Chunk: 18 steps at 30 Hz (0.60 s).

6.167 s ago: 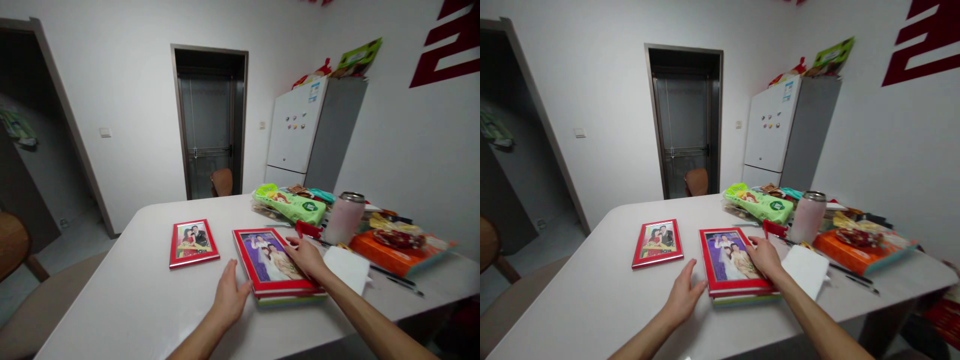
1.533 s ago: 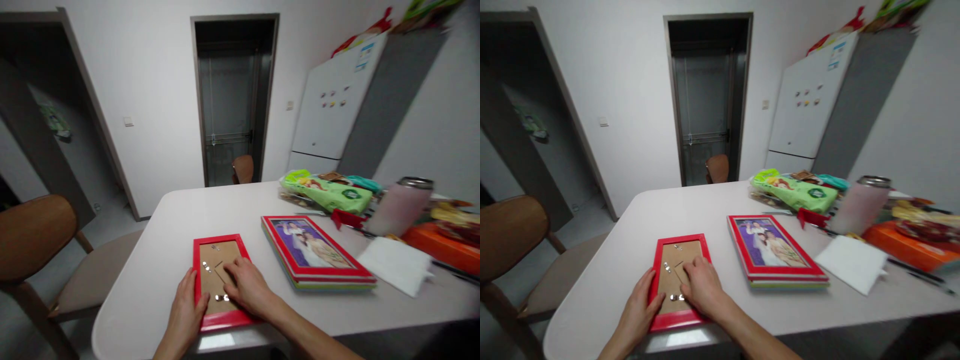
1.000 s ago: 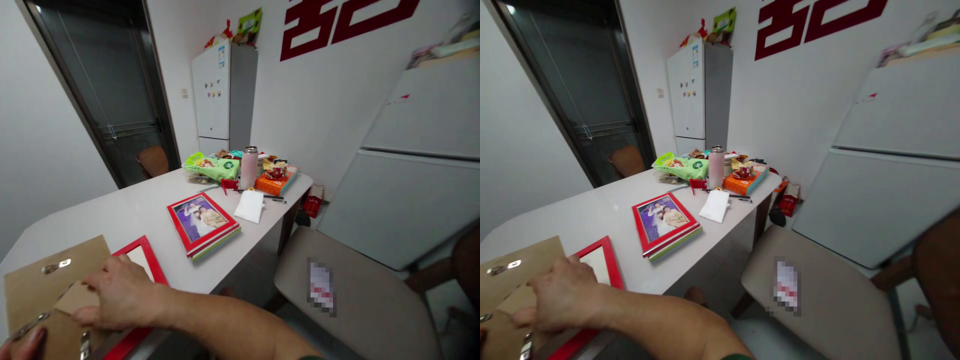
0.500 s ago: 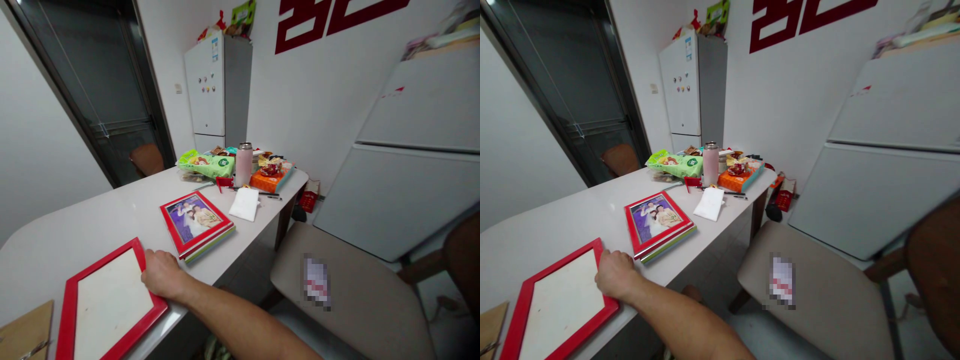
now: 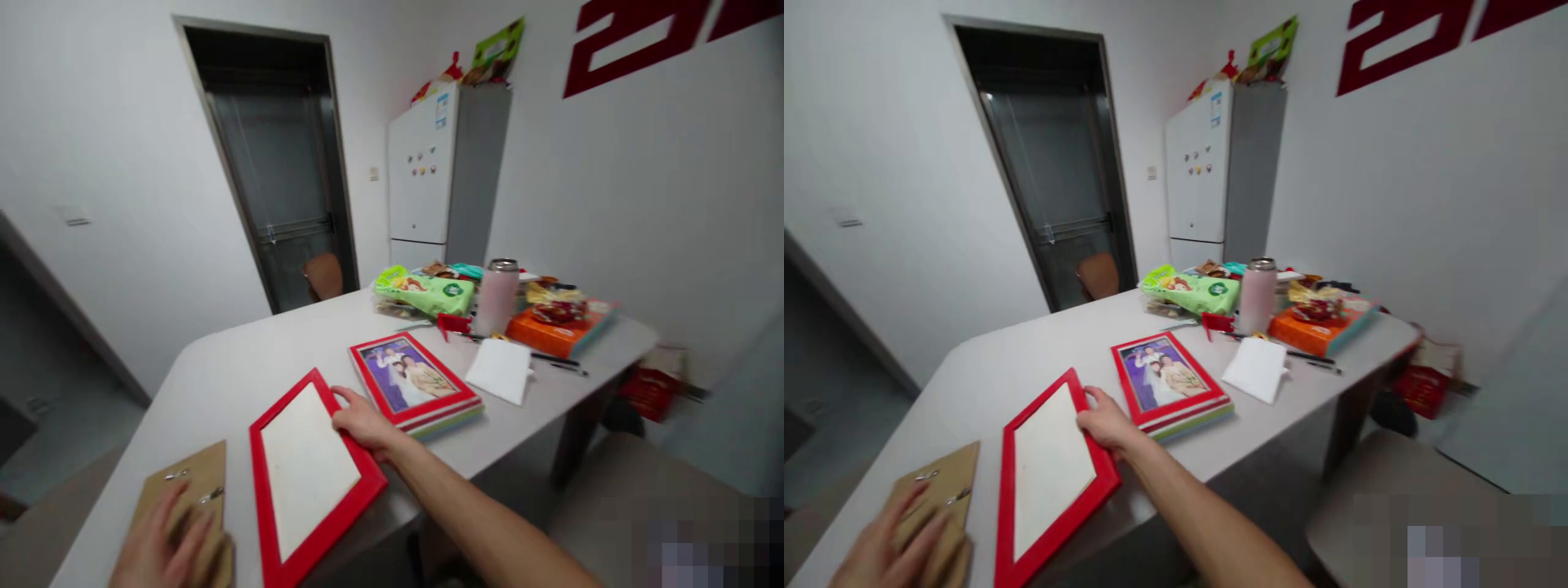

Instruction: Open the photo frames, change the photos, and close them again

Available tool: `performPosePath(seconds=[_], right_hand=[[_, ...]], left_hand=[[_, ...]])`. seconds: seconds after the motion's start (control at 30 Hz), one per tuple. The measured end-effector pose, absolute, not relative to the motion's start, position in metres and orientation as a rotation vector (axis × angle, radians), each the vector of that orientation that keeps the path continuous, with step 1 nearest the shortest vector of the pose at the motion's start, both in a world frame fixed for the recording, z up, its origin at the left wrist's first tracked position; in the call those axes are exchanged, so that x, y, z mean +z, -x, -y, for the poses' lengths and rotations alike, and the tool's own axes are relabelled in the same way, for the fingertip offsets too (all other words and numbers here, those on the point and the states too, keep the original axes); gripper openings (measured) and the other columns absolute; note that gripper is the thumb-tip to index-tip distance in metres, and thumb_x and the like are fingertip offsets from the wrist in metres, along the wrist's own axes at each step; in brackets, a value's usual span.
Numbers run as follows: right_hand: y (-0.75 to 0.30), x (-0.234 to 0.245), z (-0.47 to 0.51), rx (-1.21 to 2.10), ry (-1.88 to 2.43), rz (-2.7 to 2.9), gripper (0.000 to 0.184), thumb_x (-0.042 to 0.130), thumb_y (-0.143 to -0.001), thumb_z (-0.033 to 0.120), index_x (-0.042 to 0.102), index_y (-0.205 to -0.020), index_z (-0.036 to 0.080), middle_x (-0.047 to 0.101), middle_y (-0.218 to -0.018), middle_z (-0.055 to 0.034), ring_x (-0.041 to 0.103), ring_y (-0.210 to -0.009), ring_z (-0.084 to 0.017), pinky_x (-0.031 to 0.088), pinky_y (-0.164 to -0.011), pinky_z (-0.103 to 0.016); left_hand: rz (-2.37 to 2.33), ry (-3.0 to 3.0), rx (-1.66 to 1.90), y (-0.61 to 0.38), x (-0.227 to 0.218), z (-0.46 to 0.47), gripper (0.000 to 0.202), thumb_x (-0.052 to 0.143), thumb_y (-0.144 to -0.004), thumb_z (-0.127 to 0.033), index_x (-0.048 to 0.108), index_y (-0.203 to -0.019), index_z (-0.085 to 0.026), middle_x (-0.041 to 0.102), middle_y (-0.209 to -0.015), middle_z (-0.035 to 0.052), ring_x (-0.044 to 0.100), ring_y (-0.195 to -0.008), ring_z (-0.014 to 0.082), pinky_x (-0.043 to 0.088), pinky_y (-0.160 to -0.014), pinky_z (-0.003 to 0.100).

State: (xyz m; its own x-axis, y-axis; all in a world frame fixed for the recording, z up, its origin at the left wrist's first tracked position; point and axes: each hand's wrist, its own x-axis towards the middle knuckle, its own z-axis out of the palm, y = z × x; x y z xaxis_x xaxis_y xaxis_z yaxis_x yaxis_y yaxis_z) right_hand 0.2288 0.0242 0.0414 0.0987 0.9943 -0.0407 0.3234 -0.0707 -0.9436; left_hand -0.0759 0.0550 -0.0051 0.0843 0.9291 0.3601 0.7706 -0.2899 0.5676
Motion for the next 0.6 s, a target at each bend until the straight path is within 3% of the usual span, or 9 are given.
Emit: performPosePath(seconds=[0.1,0.23,0.33,0.47,0.6], right_hand=[[-0.223,0.055,-0.018,1.153,1.355,1.307,0.069,0.035,-0.065,0.015,0.008,-0.129,0.013,0.058,-0.061,0.0031,0.054,-0.049,-0.010,0.043,-0.049,-0.022],[-0.210,0.070,-0.006,1.381,1.138,1.017,0.079,0.050,-0.060,0.015,0.013,-0.129,0.018,0.049,-0.046,0.0092,0.045,-0.040,-0.008,0.037,-0.044,-0.020],[-0.205,0.072,-0.004,1.344,1.168,1.085,0.078,0.056,-0.062,0.022,0.016,-0.129,0.021,0.047,-0.046,0.0098,0.046,-0.041,-0.008,0.035,-0.044,-0.019],[-0.214,0.062,-0.012,1.194,1.407,1.280,0.074,0.054,-0.064,0.027,0.019,-0.129,0.018,0.050,-0.046,0.0074,0.050,-0.043,-0.011,0.034,-0.043,-0.020],[-0.228,0.037,-0.024,0.763,1.742,1.566,0.061,0.046,-0.065,0.022,0.032,-0.123,0.011,0.056,-0.050,0.0022,0.053,-0.047,-0.015,0.036,-0.045,-0.023]], left_hand=[[-1.467,-2.012,1.003,0.004,0.029,-0.015,0.050,0.046,-0.073,-0.042,0.039,-0.116,-0.018,0.043,-0.122,0.0074,0.040,-0.111,0.0253,0.031,-0.094,0.041],[-1.210,-2.013,0.986,-0.070,0.048,0.011,0.070,0.058,-0.064,-0.031,0.027,-0.125,-0.014,0.028,-0.133,0.0092,0.024,-0.121,0.0238,0.021,-0.100,0.038],[-1.208,-1.978,1.002,-0.086,0.057,0.015,0.071,0.057,-0.061,-0.020,0.028,-0.126,-0.012,0.025,-0.134,0.0099,0.019,-0.123,0.0246,0.017,-0.102,0.037],[-1.238,-1.891,1.157,-0.059,0.073,0.009,0.062,0.046,-0.061,-0.009,0.033,-0.121,-0.014,0.036,-0.126,0.0099,0.032,-0.116,0.0227,0.028,-0.097,0.035],[-1.373,-1.715,1.340,-0.003,0.066,-0.002,0.048,0.042,-0.065,-0.012,0.039,-0.113,-0.016,0.049,-0.105,0.0077,0.051,-0.087,0.0180,0.044,-0.074,0.029]])
